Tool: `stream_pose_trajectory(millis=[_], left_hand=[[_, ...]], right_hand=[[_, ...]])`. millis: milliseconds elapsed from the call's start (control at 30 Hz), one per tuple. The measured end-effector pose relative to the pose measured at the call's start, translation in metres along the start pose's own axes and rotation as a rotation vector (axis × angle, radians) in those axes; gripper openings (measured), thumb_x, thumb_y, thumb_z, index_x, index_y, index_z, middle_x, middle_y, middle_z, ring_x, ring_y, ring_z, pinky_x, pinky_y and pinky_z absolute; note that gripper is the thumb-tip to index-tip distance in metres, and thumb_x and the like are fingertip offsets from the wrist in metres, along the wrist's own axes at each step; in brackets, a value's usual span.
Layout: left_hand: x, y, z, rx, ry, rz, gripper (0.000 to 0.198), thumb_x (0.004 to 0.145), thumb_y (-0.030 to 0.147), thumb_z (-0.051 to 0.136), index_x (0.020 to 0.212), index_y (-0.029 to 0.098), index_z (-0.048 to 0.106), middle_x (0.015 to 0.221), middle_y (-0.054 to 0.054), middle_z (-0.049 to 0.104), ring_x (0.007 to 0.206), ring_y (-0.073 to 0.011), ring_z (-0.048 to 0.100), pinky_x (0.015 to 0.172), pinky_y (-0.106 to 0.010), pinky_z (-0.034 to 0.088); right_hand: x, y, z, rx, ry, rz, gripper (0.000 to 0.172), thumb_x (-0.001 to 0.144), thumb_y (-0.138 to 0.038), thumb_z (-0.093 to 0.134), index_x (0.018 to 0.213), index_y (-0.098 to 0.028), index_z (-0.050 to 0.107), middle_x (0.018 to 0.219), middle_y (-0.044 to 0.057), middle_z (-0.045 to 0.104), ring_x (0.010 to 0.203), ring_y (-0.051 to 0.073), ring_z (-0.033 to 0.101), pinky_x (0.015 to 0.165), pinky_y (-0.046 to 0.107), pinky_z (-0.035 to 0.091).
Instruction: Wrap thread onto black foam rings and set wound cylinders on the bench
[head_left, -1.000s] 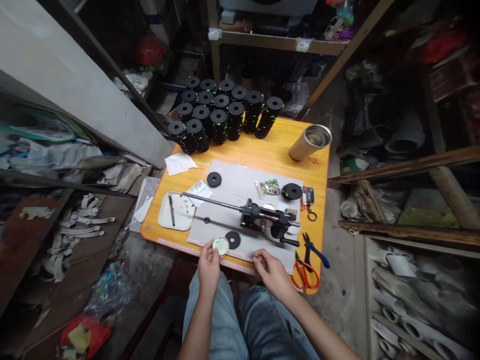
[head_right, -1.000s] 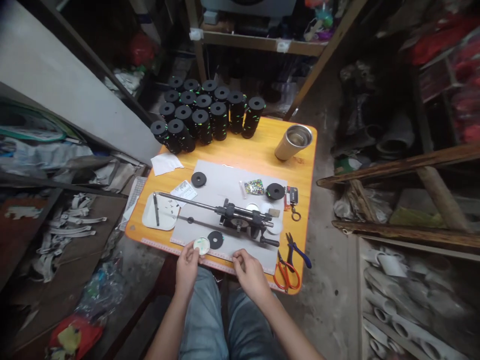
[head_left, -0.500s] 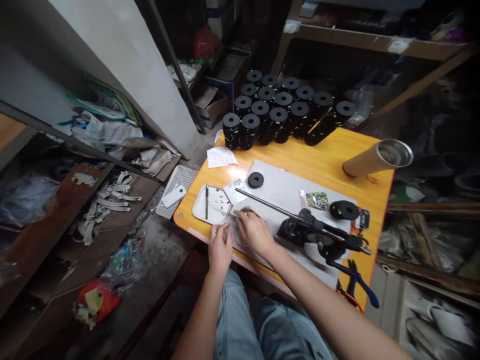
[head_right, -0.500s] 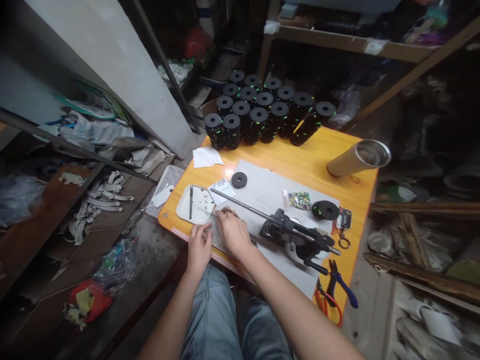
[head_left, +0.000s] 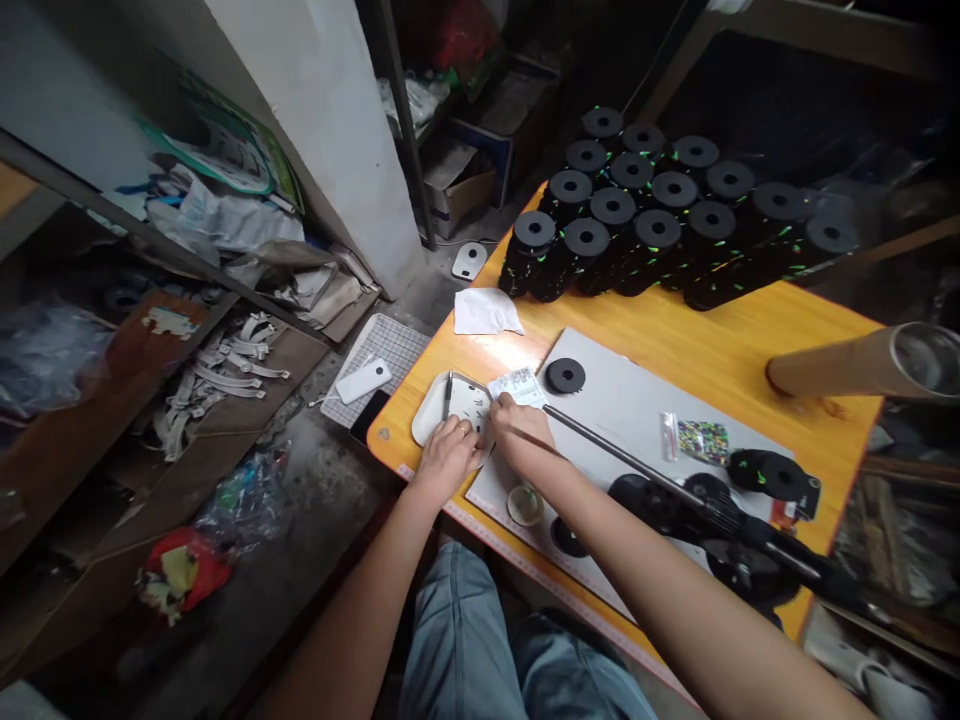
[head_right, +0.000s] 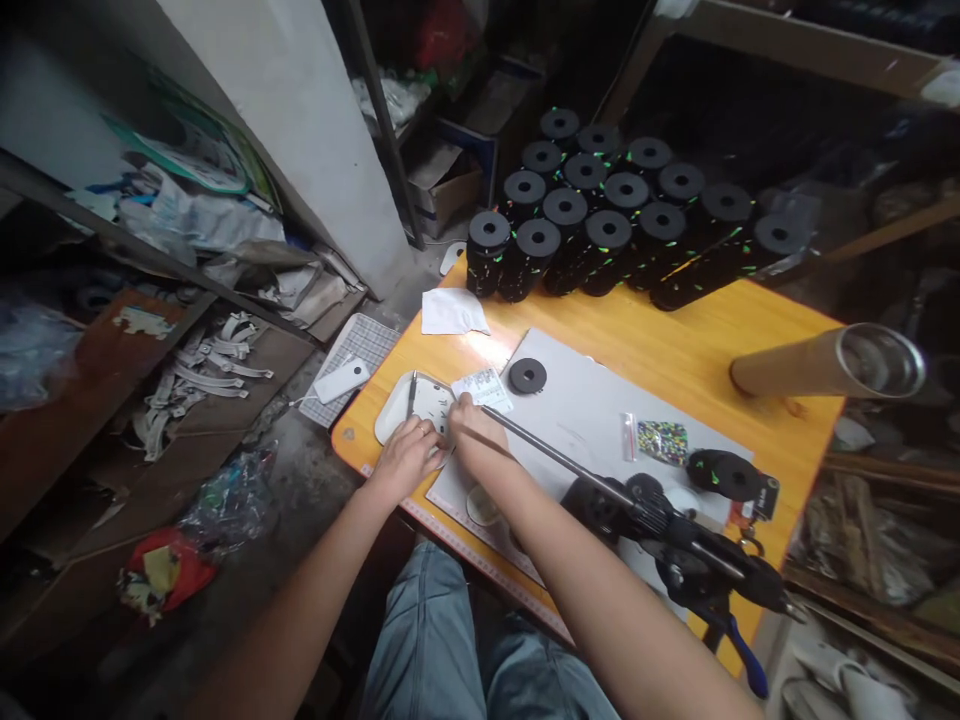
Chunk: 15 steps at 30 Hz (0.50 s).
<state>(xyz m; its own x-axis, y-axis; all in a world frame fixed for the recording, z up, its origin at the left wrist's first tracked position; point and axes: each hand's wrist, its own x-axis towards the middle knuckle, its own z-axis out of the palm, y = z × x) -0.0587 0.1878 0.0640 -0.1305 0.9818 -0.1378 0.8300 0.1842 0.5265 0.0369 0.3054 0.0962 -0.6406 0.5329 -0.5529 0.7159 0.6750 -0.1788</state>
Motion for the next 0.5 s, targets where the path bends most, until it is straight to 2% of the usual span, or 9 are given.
stream_pose_trajectory(millis=[133, 333, 500], left_hand=[[-0.001, -0.002, 0.004, -0.028, 0.021, -0.022, 0.028, 0.092, 0.032, 0.059, 0.117, 0.018, 0.061, 0.12, -0.01, 0.063, 0.101, -0.0231, 0.063, 0.085, -0.045, 0.055], [-0.001, 0.0, 0.01, -0.103, 0.124, -0.191, 0.027, 0.093, 0.03, 0.058, 0.116, 0.017, 0.061, 0.117, -0.009, 0.064, 0.097, -0.0215, 0.064, 0.083, -0.042, 0.056], [0.005, 0.006, 0.018, -0.137, 0.119, -0.263, 0.028, 0.093, 0.031, 0.058, 0.117, 0.017, 0.06, 0.116, -0.009, 0.064, 0.095, -0.021, 0.065, 0.081, -0.042, 0.056]], right_hand=[[0.003, -0.002, 0.003, -0.021, -0.007, 0.002, 0.031, 0.095, -0.032, 0.059, 0.121, -0.015, 0.058, 0.12, 0.009, 0.061, 0.099, 0.021, 0.064, 0.083, 0.041, 0.056], [0.002, 0.001, 0.003, -0.012, 0.014, -0.014, 0.03, 0.095, -0.031, 0.059, 0.12, -0.015, 0.058, 0.118, 0.009, 0.062, 0.097, 0.021, 0.065, 0.081, 0.04, 0.056], [-0.005, 0.005, -0.005, 0.032, 0.056, -0.03, 0.031, 0.095, -0.032, 0.059, 0.121, -0.016, 0.058, 0.119, 0.009, 0.062, 0.097, 0.021, 0.064, 0.081, 0.04, 0.056]])
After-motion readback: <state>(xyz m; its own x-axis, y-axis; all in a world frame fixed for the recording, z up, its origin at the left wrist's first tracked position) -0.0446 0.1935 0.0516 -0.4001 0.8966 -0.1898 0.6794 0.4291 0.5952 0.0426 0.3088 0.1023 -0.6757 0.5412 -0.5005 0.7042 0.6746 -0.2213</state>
